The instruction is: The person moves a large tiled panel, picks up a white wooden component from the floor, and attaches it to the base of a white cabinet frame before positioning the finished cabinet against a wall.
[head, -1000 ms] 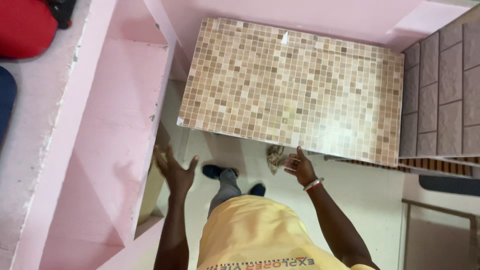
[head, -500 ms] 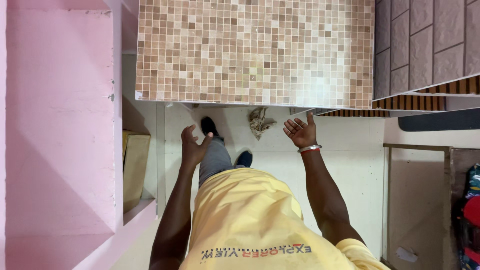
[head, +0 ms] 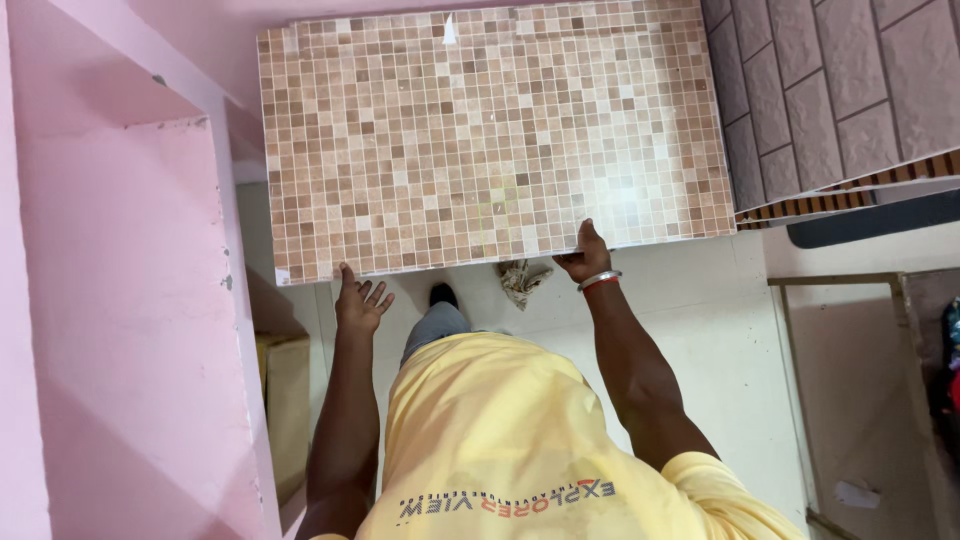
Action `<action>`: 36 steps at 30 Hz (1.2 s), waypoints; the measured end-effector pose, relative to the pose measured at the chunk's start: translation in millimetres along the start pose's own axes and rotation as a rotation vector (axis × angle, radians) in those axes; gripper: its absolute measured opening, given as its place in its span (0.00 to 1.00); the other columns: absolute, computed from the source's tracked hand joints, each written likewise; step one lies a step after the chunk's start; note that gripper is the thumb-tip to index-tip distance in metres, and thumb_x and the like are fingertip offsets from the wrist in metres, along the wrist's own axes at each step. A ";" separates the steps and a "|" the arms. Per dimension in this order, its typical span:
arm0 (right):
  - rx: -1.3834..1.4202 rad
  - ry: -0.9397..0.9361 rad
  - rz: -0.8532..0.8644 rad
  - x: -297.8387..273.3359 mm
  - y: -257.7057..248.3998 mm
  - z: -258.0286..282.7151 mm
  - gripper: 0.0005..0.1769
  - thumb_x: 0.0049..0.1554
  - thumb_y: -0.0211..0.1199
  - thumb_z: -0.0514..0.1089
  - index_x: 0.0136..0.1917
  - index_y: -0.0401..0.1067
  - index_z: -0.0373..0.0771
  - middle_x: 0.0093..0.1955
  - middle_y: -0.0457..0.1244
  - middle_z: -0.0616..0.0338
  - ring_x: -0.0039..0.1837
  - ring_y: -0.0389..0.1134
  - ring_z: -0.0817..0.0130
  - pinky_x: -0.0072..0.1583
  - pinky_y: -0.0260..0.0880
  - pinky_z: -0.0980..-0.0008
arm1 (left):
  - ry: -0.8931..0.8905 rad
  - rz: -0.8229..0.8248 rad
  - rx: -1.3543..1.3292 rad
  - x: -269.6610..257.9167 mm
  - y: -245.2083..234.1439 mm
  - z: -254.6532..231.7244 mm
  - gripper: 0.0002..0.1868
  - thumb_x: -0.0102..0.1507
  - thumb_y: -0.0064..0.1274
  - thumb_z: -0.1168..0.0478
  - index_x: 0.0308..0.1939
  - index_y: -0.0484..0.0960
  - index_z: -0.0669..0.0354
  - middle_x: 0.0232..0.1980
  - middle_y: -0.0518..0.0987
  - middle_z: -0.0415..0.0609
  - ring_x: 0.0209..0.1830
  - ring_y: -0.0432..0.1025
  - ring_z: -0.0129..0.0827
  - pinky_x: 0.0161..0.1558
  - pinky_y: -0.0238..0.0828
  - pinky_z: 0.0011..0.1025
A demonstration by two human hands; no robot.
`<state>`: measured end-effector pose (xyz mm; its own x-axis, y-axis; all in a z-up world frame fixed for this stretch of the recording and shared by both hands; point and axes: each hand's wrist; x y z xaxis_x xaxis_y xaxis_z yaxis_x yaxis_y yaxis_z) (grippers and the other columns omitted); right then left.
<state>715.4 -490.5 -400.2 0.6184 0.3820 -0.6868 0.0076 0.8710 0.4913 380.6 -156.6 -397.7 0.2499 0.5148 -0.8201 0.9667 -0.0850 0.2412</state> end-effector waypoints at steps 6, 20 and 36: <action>0.295 -0.117 -0.005 0.6 10.7 -8.4 0.30 0.65 0.55 0.53 0.74 0.57 0.35 0.72 0.61 0.47 0.71 0.64 0.47 0.70 0.68 0.40 | 0.012 0.186 -0.211 27.8 11.7 -26.3 0.37 0.65 0.53 0.44 0.77 0.60 0.43 0.78 0.63 0.55 0.72 0.64 0.54 0.70 0.60 0.59; 0.294 -0.094 0.017 -14.9 12.9 -14.3 0.27 0.63 0.58 0.52 0.70 0.62 0.35 0.65 0.65 0.48 0.66 0.68 0.49 0.69 0.69 0.44 | 0.103 0.120 -0.212 15.0 21.5 -8.2 0.26 0.70 0.50 0.54 0.66 0.68 0.66 0.65 0.75 0.61 0.62 0.75 0.52 0.65 0.74 0.53; -0.235 0.503 0.370 -87.3 109.7 -191.2 0.26 0.57 0.69 0.60 0.50 0.65 0.36 0.52 0.65 0.47 0.59 0.69 0.48 0.65 0.71 0.47 | 0.056 0.149 0.225 -57.2 -4.3 93.3 0.24 0.66 0.55 0.42 0.45 0.78 0.61 0.42 0.81 0.47 0.36 0.76 0.32 0.40 0.74 0.33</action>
<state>512.0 -369.2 -388.8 0.1045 0.7169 -0.6893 -0.3414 0.6768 0.6522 367.3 -265.2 -400.1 0.3929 0.5280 -0.7529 0.9089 -0.3474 0.2307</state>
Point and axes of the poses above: each hand's wrist, its own x-axis towards the middle knuckle, its own y-axis out of the palm, z = x × y
